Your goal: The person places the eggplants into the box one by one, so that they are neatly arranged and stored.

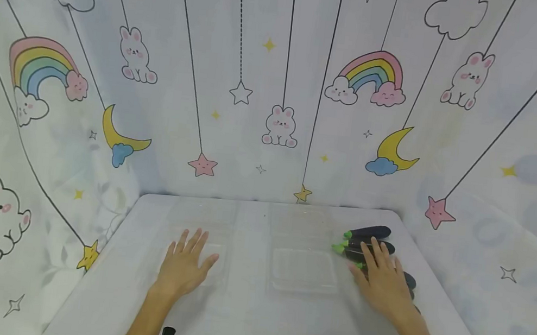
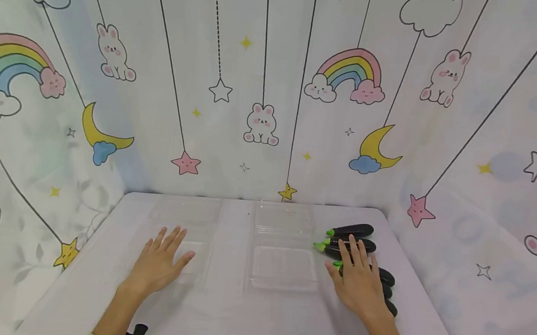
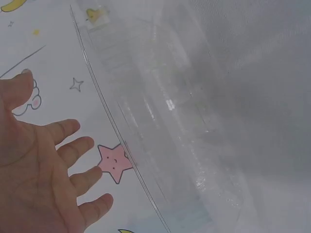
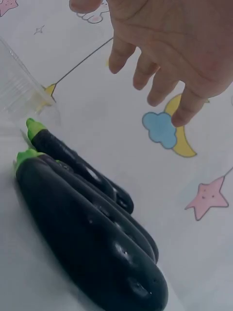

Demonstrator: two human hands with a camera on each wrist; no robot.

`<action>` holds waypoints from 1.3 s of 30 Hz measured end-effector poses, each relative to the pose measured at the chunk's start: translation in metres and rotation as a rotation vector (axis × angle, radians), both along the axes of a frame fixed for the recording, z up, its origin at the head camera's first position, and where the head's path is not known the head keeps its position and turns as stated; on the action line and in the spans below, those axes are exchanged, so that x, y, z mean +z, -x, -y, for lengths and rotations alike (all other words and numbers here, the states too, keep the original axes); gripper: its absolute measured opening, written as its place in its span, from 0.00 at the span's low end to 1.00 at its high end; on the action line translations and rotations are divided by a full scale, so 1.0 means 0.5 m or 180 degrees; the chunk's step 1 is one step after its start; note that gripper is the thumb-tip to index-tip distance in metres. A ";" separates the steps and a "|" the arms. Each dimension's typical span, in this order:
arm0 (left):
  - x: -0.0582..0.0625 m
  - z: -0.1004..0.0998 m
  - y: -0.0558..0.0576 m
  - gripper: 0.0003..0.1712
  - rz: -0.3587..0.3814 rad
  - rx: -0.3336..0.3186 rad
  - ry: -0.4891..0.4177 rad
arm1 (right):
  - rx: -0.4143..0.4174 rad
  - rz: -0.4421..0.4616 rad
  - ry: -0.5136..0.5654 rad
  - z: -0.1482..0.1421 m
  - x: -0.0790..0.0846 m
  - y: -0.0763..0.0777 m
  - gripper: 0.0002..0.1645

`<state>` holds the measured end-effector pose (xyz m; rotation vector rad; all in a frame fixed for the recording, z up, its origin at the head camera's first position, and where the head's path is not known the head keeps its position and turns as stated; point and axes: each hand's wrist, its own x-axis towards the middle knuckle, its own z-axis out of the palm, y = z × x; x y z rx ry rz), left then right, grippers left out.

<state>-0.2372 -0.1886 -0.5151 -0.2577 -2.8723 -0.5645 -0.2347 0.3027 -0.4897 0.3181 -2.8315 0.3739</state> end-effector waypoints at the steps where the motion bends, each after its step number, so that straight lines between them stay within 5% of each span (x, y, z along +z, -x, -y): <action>1: 0.003 -0.005 -0.002 0.45 0.0009 -0.0007 -0.0003 | 0.0001 0.0006 0.0002 -0.004 -0.003 0.000 0.44; 8: 0.028 -0.036 -0.014 0.42 0.0078 -0.0061 -0.0112 | -0.0047 0.0074 -0.0031 -0.036 -0.008 -0.010 0.45; 39: 0.017 -0.148 -0.009 0.42 0.0212 -0.0395 -0.0237 | -0.0162 -0.0208 -0.0098 -0.083 -0.046 -0.050 0.37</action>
